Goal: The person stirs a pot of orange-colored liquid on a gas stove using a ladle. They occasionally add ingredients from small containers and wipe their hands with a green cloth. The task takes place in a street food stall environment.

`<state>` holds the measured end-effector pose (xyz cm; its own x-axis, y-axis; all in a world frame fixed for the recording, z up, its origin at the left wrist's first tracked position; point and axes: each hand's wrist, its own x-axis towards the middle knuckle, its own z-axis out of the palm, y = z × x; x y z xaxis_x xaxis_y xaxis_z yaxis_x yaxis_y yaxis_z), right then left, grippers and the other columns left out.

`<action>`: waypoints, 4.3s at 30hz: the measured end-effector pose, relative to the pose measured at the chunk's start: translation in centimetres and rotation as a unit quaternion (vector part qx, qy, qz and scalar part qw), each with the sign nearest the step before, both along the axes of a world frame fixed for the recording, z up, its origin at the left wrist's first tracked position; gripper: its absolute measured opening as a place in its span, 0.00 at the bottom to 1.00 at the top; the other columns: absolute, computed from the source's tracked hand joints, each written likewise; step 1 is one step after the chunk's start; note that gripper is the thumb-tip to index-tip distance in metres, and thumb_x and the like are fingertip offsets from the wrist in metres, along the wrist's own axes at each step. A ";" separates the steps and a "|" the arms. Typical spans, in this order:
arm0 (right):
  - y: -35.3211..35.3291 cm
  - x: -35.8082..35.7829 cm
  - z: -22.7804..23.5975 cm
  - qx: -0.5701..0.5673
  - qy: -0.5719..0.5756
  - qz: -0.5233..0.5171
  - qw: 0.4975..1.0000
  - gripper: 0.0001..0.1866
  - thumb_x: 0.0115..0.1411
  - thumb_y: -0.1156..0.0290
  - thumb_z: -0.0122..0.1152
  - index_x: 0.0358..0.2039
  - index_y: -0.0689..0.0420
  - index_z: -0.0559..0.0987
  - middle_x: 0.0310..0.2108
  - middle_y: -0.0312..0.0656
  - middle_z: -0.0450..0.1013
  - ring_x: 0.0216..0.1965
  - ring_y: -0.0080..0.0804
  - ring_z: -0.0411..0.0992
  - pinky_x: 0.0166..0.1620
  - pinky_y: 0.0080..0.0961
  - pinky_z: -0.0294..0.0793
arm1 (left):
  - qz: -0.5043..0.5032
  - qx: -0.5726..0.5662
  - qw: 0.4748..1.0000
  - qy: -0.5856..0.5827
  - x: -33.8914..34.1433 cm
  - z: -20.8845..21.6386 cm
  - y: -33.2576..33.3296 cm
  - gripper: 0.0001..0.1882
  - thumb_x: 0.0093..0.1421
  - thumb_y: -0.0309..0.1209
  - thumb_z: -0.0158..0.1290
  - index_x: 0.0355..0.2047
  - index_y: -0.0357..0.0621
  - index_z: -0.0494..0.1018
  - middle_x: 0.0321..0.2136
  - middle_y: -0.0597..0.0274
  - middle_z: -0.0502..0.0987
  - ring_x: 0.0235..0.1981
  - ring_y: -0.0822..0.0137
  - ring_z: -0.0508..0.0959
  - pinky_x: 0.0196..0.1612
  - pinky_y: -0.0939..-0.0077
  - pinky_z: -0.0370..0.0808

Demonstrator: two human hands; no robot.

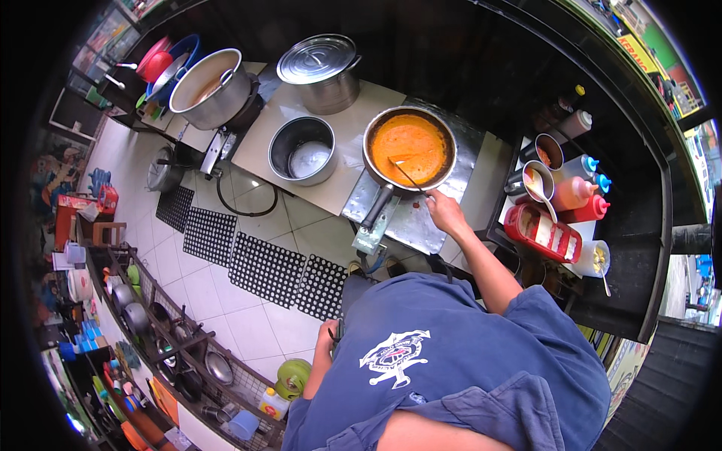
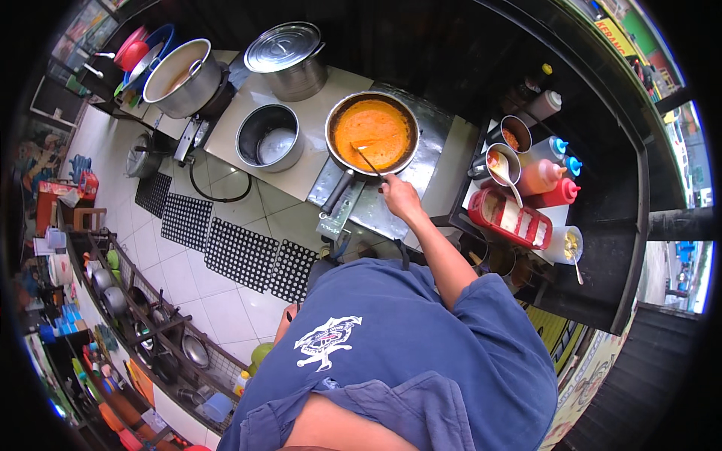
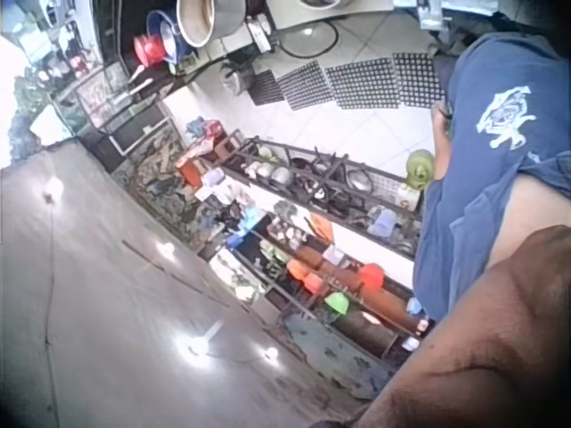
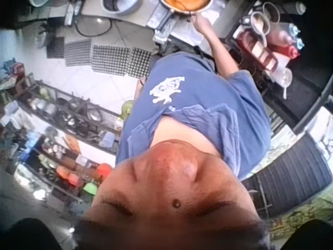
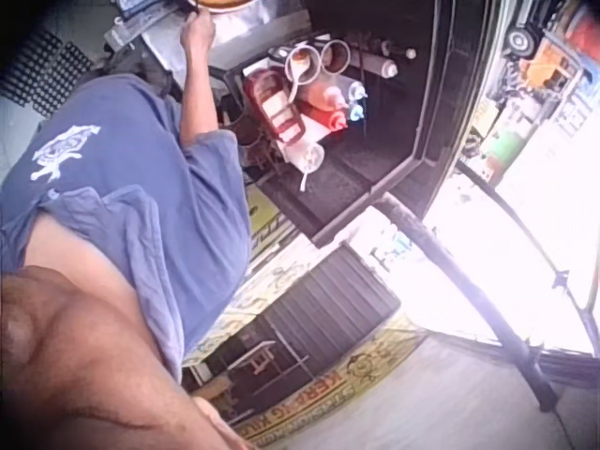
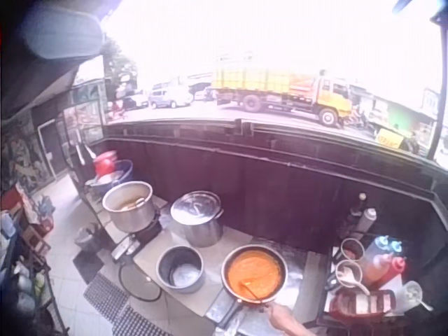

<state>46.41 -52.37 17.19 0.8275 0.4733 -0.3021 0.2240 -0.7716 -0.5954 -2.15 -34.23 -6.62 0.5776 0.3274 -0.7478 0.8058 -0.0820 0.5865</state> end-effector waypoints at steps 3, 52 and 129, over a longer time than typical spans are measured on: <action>-1.7 0.5 1.9 -0.055 -0.040 0.012 0.998 0.19 0.59 0.64 0.49 0.50 0.54 0.73 0.37 0.57 0.75 0.42 0.56 0.73 0.47 0.47 0.71 | 0.149 -0.001 0.989 0.016 2.3 5.7 0.0 0.14 0.58 0.38 0.51 0.29 0.37 0.75 0.24 0.62 0.75 0.26 0.69 0.72 0.31 0.71 0.68; -25.3 9.5 1.8 -0.238 -0.253 -0.222 0.911 0.12 0.60 0.73 0.43 0.42 0.59 0.72 0.35 0.57 0.73 0.37 0.57 0.75 0.39 0.46 0.76 | -0.081 0.078 0.992 0.054 2.9 -3.9 5.6 0.21 0.60 0.42 0.46 0.37 0.33 0.76 0.38 0.49 0.79 0.42 0.57 0.76 0.47 0.70 0.69; -26.3 5.2 -0.2 0.073 -0.226 -0.350 0.906 0.14 0.60 0.68 0.45 0.43 0.58 0.77 0.34 0.57 0.74 0.39 0.56 0.73 0.41 0.45 0.70 | 0.026 0.040 0.998 0.039 3.1 -2.7 4.7 0.17 0.56 0.36 0.52 0.35 0.32 0.77 0.35 0.51 0.80 0.38 0.63 0.76 0.44 0.73 0.70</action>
<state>51.62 -78.63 17.01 0.9641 -0.2069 0.1665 -0.0425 -0.7392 -0.6722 0.97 -29.53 -9.30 0.4995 0.4158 -0.7600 0.8530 -0.0826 0.5153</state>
